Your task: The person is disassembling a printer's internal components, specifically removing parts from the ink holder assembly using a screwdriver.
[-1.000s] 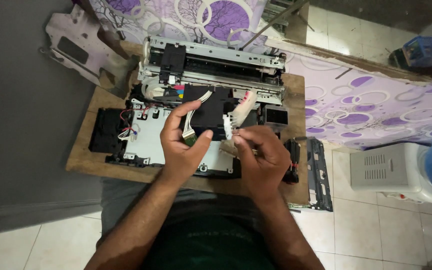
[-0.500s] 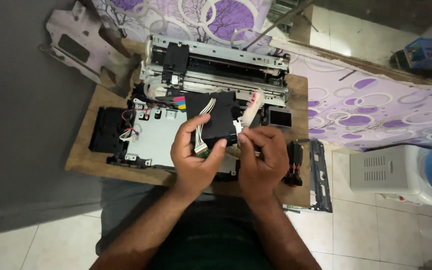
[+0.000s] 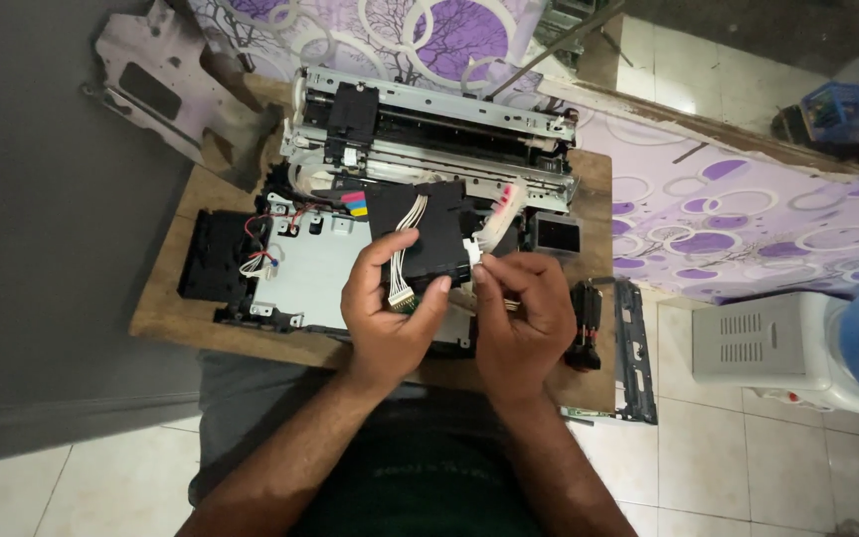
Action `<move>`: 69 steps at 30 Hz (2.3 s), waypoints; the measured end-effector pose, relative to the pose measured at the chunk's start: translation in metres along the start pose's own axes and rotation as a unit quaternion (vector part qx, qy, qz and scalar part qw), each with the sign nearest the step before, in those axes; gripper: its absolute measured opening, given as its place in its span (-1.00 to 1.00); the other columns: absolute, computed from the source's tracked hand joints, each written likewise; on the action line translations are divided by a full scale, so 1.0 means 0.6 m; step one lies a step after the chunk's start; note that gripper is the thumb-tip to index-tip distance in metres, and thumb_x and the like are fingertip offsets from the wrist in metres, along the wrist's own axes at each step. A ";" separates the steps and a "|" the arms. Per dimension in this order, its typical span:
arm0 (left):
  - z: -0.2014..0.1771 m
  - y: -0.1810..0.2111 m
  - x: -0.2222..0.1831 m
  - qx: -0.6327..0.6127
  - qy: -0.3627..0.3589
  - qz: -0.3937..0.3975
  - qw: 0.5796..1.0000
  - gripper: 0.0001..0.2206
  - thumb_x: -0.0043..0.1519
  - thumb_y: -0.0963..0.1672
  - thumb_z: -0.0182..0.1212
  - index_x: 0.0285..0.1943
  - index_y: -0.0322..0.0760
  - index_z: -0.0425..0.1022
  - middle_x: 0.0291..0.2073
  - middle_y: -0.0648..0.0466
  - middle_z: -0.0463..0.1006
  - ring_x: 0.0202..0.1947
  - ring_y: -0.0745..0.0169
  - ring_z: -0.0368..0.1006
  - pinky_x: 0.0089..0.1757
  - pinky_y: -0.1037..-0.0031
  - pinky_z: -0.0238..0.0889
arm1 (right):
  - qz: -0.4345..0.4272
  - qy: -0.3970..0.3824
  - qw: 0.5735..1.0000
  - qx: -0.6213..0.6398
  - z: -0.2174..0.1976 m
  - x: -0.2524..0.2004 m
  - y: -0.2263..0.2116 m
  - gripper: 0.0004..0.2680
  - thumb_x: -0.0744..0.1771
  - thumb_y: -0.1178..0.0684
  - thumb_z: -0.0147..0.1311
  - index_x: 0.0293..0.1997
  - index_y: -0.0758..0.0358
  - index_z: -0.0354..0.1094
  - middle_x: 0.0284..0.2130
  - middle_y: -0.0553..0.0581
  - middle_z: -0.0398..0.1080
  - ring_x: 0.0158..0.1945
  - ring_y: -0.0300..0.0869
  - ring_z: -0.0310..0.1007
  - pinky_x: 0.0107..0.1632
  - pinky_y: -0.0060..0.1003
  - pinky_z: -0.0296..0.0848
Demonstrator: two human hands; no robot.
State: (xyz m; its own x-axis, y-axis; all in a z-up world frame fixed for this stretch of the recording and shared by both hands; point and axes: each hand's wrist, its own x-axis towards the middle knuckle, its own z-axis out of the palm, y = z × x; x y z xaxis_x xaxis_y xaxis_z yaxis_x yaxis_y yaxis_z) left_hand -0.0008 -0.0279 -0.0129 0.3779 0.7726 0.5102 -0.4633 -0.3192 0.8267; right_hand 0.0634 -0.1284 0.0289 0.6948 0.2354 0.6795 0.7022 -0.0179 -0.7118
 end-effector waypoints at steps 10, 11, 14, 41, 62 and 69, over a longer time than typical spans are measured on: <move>-0.003 0.002 0.004 0.004 -0.003 0.016 1.000 -0.58 0.08 -0.23 0.48 0.11 -0.50 0.50 -0.05 -0.28 0.59 0.00 -0.20 0.57 -0.05 0.15 0.47 | -0.011 -0.017 1.000 -0.011 -0.004 -0.007 0.000 -0.89 0.32 0.28 0.28 -0.10 0.33 0.57 -0.32 0.22 0.47 -0.34 -0.06 0.50 -0.27 -0.24 0.50; -0.003 0.003 0.005 0.002 -0.003 0.016 1.000 -0.58 0.08 -0.23 0.47 0.12 -0.50 0.50 -0.04 -0.28 0.59 0.01 -0.21 0.57 -0.05 0.15 0.47 | -0.001 -0.018 1.000 0.003 -0.004 -0.007 0.001 -0.89 0.33 0.27 0.27 -0.09 0.33 0.57 -0.32 0.22 0.47 -0.33 -0.07 0.50 -0.27 -0.23 0.50; -0.006 0.006 0.008 0.005 -0.006 0.015 1.000 -0.58 0.08 -0.23 0.46 0.13 -0.48 0.50 -0.03 -0.26 0.59 0.03 -0.20 0.56 -0.03 0.15 0.46 | 0.035 -0.028 0.998 0.032 -0.009 -0.006 0.004 -0.90 0.32 0.26 0.28 -0.10 0.34 0.56 -0.33 0.22 0.47 -0.32 -0.11 0.48 -0.26 -0.23 0.45; -0.005 0.004 0.010 0.003 0.017 -0.004 1.000 -0.43 -0.03 -0.20 0.58 0.19 -0.40 0.46 0.05 -0.14 0.54 0.12 0.02 0.47 0.10 0.20 0.31 | 0.012 -0.131 0.990 0.047 -0.024 0.001 -0.008 -0.82 0.36 0.28 0.12 0.06 0.34 0.52 -0.31 0.22 0.50 -0.28 -0.02 0.53 -0.22 -0.18 0.49; -0.012 0.006 0.023 0.043 0.018 -0.015 0.999 -0.23 -0.18 -0.14 0.74 0.23 -0.40 0.41 0.12 -0.15 0.47 0.20 -0.02 0.41 0.20 0.18 0.22 | 0.194 -0.211 0.940 0.183 -0.067 0.013 -0.020 -0.72 0.32 0.20 0.13 0.15 0.46 0.44 -0.17 0.36 0.49 -0.12 -0.01 0.51 -0.06 -0.08 0.52; -0.026 -0.020 0.010 0.073 0.012 -0.005 0.997 -0.20 -0.14 -0.08 0.74 0.27 -0.42 0.38 0.13 -0.17 0.44 0.19 -0.08 0.41 0.23 0.15 0.20 | 0.172 -0.107 0.929 -0.309 -0.226 0.040 0.080 -0.79 0.32 0.17 0.30 0.06 0.33 0.51 -0.19 0.30 0.49 -0.19 0.15 0.55 -0.21 -0.11 0.52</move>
State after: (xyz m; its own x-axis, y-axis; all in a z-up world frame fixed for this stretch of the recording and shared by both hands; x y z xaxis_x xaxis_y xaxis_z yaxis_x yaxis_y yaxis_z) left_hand -0.0054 -0.0107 -0.0232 0.3622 0.7883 0.4973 -0.3365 -0.3870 0.8585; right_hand 0.1351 -0.2552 0.0350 0.8946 0.2996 0.3316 0.4449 -0.6673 -0.5973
